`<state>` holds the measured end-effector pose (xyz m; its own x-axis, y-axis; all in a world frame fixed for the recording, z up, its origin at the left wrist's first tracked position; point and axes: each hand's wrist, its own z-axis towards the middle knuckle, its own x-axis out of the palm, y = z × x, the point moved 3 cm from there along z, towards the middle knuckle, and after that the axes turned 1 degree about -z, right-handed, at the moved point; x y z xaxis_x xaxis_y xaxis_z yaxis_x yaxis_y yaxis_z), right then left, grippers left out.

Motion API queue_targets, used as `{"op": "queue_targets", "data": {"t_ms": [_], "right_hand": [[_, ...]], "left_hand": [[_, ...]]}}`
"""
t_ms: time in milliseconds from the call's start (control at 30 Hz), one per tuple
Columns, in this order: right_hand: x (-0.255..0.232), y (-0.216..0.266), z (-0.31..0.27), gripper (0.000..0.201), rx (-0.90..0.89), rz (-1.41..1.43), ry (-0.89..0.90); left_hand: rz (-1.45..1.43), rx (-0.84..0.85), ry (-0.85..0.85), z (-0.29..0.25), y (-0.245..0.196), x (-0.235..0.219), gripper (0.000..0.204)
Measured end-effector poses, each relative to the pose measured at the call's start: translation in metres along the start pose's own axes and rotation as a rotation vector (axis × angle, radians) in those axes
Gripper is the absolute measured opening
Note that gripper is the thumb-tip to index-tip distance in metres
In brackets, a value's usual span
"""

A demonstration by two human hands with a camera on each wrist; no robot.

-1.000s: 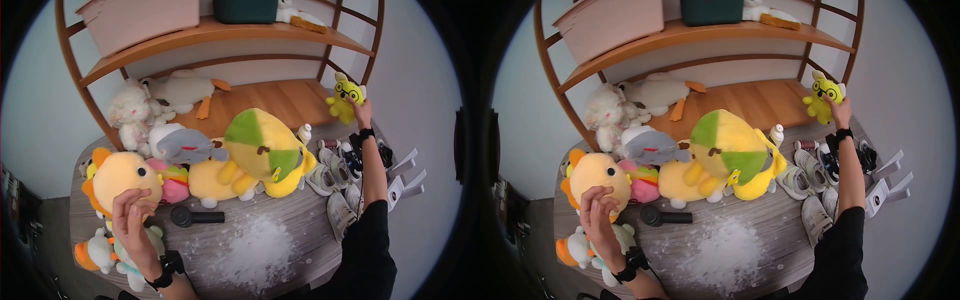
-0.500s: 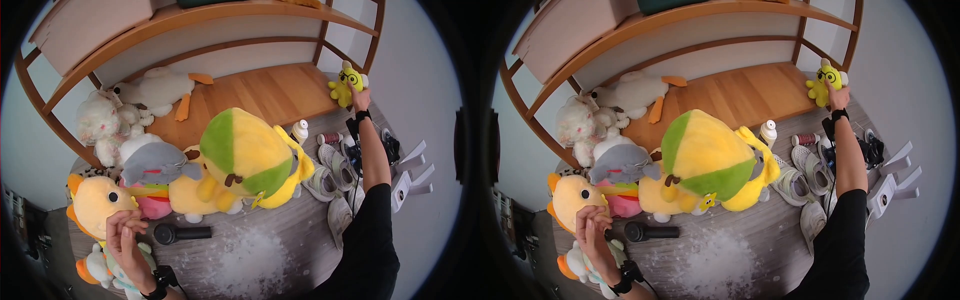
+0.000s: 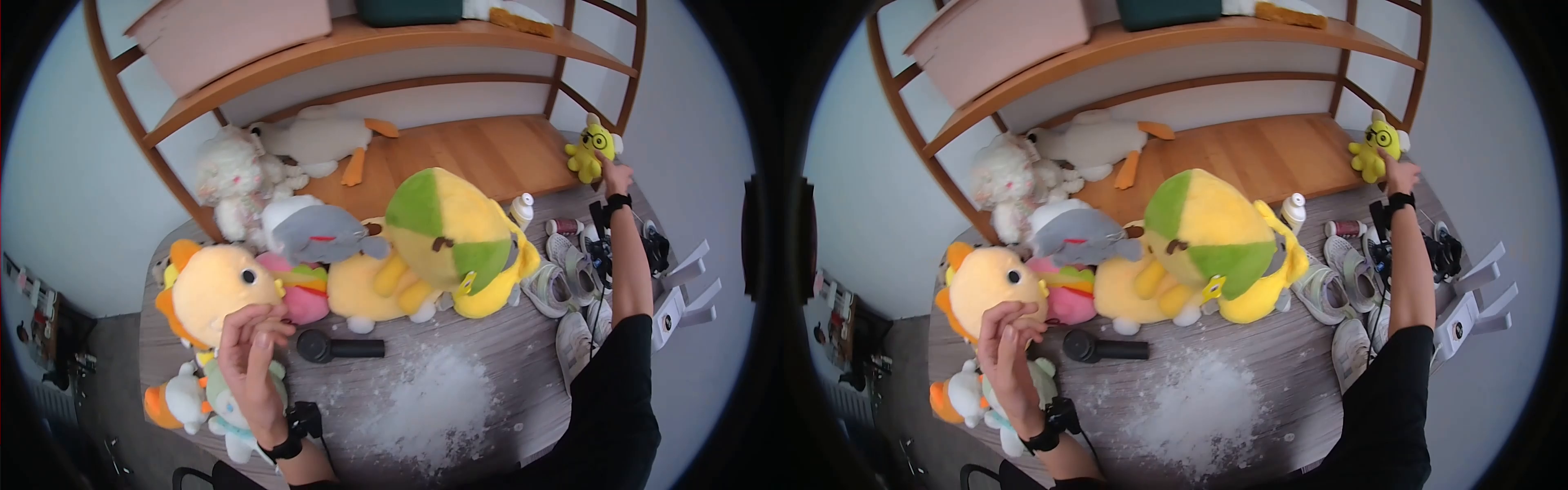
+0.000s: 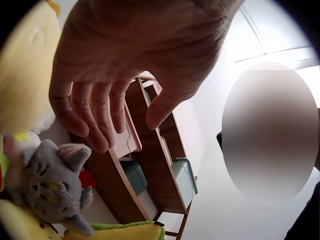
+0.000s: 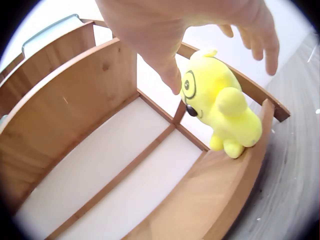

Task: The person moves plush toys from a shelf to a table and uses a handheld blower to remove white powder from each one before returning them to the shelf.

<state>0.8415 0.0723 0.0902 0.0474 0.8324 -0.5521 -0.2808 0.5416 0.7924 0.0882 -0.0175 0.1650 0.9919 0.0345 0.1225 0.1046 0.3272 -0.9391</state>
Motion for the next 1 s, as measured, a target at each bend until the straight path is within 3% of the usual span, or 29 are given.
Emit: {"op": "queue_targets", "data": {"t_ms": [67, 133, 200, 300, 333, 367, 467, 500, 533, 600, 667, 733, 833, 1000], "right_hand": [[-0.018, 0.011, -0.004, 0.11, -0.091, 0.002, -0.089], [-0.041, 0.026, -0.023, 0.1, -0.214, 0.227, -0.084], [-0.056, 0.042, -0.048, 0.086, -0.288, 0.619, 0.032], [-0.099, 0.071, -0.163, 0.027, -0.177, 1.07, 0.173], [-0.109, 0.077, -0.204, 0.018, -0.25, 1.209, 0.256], [-0.12, 0.081, -0.254, 0.014, -0.325, 1.185, 0.188], [-0.129, 0.078, -0.399, 0.004, -0.484, 1.124, 0.209], [-0.121, 0.069, -0.441, 0.005, -0.415, 1.079, 0.32], [-0.117, 0.065, -0.48, 0.006, -0.482, 1.059, 0.417], [-0.106, 0.064, -0.537, 0.004, -0.7, 0.798, 0.672], [-0.103, 0.082, -0.578, 0.02, -0.963, 0.619, 0.852], [-0.101, 0.085, -0.603, 0.039, -1.191, 0.453, 0.878], [-0.092, 0.08, -0.617, 0.053, -1.385, 0.423, 0.829], [-0.083, 0.066, -0.617, 0.049, -1.408, 0.258, 0.987]], "left_hand": [[-0.02, 0.0, -0.005, -0.002, -0.004, -0.005, 0.034], [0.063, 0.015, -0.048, -0.004, -0.01, -0.003, 0.033], [0.461, -0.007, -0.009, -0.005, -0.017, 0.001, 0.034], [0.547, 0.058, 0.074, -0.01, -0.007, 0.01, 0.037], [0.577, 0.02, 0.105, -0.013, -0.012, 0.016, 0.037], [0.579, 0.065, 0.129, -0.017, -0.012, 0.018, 0.037], [0.587, 0.144, 0.16, -0.028, -0.019, 0.024, 0.037], [0.592, 0.167, 0.165, -0.029, -0.023, 0.025, 0.036], [0.592, 0.175, 0.166, -0.031, -0.025, 0.024, 0.036], [0.594, 0.202, 0.173, -0.033, -0.026, 0.023, 0.037], [0.582, 0.226, 0.186, -0.032, -0.031, 0.021, 0.039], [0.562, 0.226, 0.173, -0.032, -0.033, 0.018, 0.04], [0.548, 0.221, 0.119, -0.03, -0.037, 0.015, 0.04], [0.58, 0.279, 0.108, -0.03, -0.033, 0.015, 0.038]]}}
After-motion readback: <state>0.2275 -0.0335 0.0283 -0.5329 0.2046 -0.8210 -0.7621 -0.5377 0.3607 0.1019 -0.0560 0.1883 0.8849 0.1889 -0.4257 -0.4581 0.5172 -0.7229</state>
